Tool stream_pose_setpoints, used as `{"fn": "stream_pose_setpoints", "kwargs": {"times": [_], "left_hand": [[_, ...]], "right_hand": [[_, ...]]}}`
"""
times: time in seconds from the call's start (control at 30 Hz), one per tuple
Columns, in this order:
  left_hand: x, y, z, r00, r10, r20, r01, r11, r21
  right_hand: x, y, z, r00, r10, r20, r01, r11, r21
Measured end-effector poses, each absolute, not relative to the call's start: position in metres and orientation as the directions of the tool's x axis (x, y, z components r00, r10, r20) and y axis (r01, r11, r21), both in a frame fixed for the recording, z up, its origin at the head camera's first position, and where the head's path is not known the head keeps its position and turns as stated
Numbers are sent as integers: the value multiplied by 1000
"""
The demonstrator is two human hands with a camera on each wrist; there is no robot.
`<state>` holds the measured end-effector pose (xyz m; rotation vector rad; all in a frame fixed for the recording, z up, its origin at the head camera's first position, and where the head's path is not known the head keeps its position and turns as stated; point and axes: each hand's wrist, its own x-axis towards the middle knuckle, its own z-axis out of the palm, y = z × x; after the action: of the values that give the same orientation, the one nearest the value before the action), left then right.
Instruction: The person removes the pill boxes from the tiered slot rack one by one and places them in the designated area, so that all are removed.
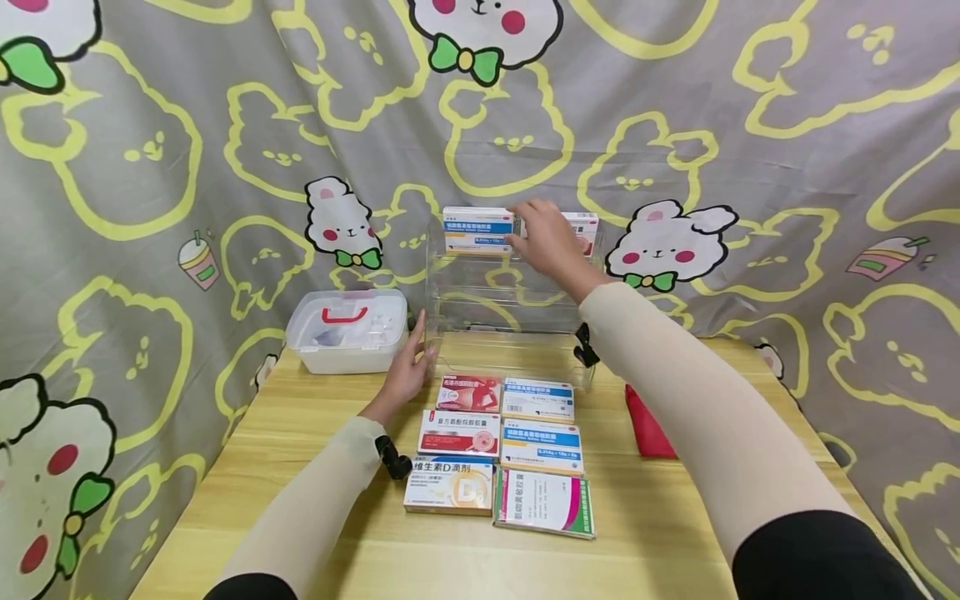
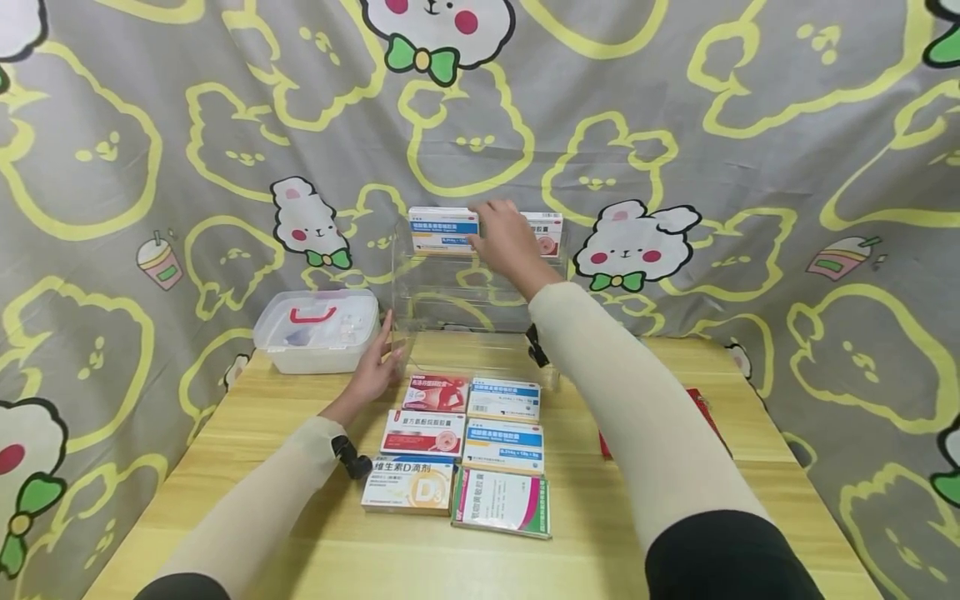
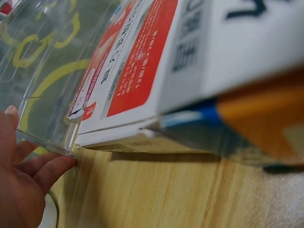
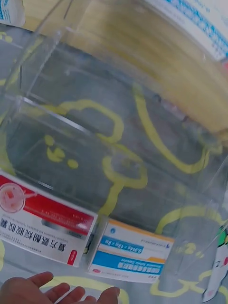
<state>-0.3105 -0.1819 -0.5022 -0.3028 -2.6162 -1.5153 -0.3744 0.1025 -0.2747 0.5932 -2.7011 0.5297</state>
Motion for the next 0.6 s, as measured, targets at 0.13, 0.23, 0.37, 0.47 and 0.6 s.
{"fn": "stream_pose_setpoints", "kwargs": {"times": [0.13, 0.23, 0.37, 0.47, 0.6], "left_hand": [[-309, -182, -501, -975, 122, 187, 223, 495, 840], [-309, -182, -501, -973, 127, 193, 231, 494, 838], [-310, -183, -501, -965, 142, 220, 261, 459, 849], [-310, -183, -501, -963, 148, 226, 268, 440, 857], [-309, -183, -501, -970, 143, 199, 242, 428, 871]], "right_hand": [[-384, 96, -265, -884, -328, 334, -425, 861, -278], [-388, 93, -262, -892, -342, 297, -425, 859, -287], [-394, 90, -264, -901, -343, 265, -417, 852, -315], [-399, 89, -267, -907, -333, 256, -407, 850, -335], [-405, 88, -272, -914, -304, 269, -389, 845, -367]]}}
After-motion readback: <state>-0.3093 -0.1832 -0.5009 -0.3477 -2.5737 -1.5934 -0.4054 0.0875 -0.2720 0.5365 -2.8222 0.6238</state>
